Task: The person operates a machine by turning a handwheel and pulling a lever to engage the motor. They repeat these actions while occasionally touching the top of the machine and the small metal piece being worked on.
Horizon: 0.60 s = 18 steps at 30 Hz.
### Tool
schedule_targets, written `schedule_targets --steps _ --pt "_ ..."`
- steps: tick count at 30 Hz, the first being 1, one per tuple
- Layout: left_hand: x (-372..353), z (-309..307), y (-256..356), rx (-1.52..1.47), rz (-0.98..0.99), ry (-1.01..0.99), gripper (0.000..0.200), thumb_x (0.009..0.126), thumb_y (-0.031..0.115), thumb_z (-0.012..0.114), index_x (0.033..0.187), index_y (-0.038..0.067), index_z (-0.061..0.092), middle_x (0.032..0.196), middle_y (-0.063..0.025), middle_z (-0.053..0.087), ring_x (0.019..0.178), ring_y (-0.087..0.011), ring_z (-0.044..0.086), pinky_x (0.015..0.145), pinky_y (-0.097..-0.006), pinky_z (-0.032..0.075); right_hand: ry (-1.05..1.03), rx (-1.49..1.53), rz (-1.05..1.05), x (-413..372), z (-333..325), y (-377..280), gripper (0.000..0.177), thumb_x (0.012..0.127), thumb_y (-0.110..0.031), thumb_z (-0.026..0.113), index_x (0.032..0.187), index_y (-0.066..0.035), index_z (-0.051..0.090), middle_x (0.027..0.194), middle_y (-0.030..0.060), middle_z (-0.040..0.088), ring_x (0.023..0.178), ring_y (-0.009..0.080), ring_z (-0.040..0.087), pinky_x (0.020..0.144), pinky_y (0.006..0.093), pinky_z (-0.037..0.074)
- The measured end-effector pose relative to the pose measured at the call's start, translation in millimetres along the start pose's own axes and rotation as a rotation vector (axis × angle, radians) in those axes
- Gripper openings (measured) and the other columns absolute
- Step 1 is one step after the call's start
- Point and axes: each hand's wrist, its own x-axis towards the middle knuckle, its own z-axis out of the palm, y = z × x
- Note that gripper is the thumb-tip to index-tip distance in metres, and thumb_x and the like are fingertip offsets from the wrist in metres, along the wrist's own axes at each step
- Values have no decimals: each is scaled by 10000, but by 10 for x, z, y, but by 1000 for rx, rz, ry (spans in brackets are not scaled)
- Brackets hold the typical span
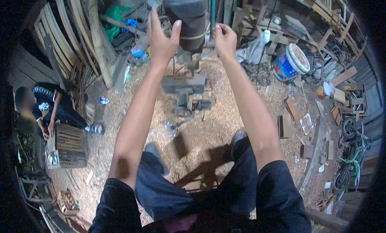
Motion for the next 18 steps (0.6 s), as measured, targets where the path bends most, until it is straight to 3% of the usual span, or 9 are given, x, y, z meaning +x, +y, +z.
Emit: schedule_targets --steps 1,4,8,9,12,13,16,17,18 --pt "157 171 -47 19 40 -24 725 889 327 685 1434 -42 381 1434 -264 430 1339 -418 405 1121 -463 314 26 -40 -19 117 80 -232 318 995 -188 568 1104 106 617 900 121 696 794 141 662 706 268 535" --pt "334 564 -158 27 105 17 652 845 325 728 1340 1 453 1401 -254 426 1326 -432 385 1115 -491 308 71 21 23 762 213 -54 322 979 -223 595 1083 78 642 917 119 698 788 139 652 700 279 523" --pt "342 611 -138 -43 110 70 572 810 285 755 1244 29 482 1330 -219 450 1284 -417 404 1104 -501 307 135 -288 -49 1205 327 -87 445 975 -366 586 1107 56 641 980 198 688 954 265 645 855 367 476" --pt "341 613 -146 -49 111 67 566 815 278 749 1247 32 479 1331 -218 447 1289 -417 400 1112 -504 297 98 -255 -22 1333 338 14 544 971 -459 559 1121 59 629 1034 229 676 1002 304 632 904 387 458" --pt "343 625 -144 -65 95 56 554 825 268 737 1253 37 471 1335 -214 439 1301 -416 389 1129 -515 269 101 -361 117 1831 437 404 663 951 -549 542 1151 80 609 1117 258 655 1088 336 613 952 399 443" --pt "335 622 -137 -69 83 51 552 828 267 734 1254 38 469 1336 -213 437 1305 -416 385 1134 -520 261 -21 -249 159 1957 439 512 839 920 -694 454 1155 96 611 1204 283 617 1193 364 570 1004 414 416" --pt "340 603 -122 -65 76 36 557 828 272 732 1259 43 463 1335 -209 436 1311 -416 375 1143 -527 241 -121 -316 257 2242 550 255 924 913 -725 451 1207 142 583 1155 231 646 1079 291 603 944 399 457" --pt "335 596 -131 -52 80 34 555 830 281 731 1257 47 464 1332 -210 435 1307 -420 372 1142 -529 240 -126 -389 272 2505 569 327 891 912 -757 392 1115 70 652 998 175 687 936 251 647 846 378 497" --pt "359 587 -151 -51 86 25 556 829 285 732 1255 47 465 1326 -210 438 1303 -423 375 1141 -529 242 -196 -282 195 2461 551 -21 837 900 -782 365 967 -15 691 807 92 676 732 205 640 712 344 507"
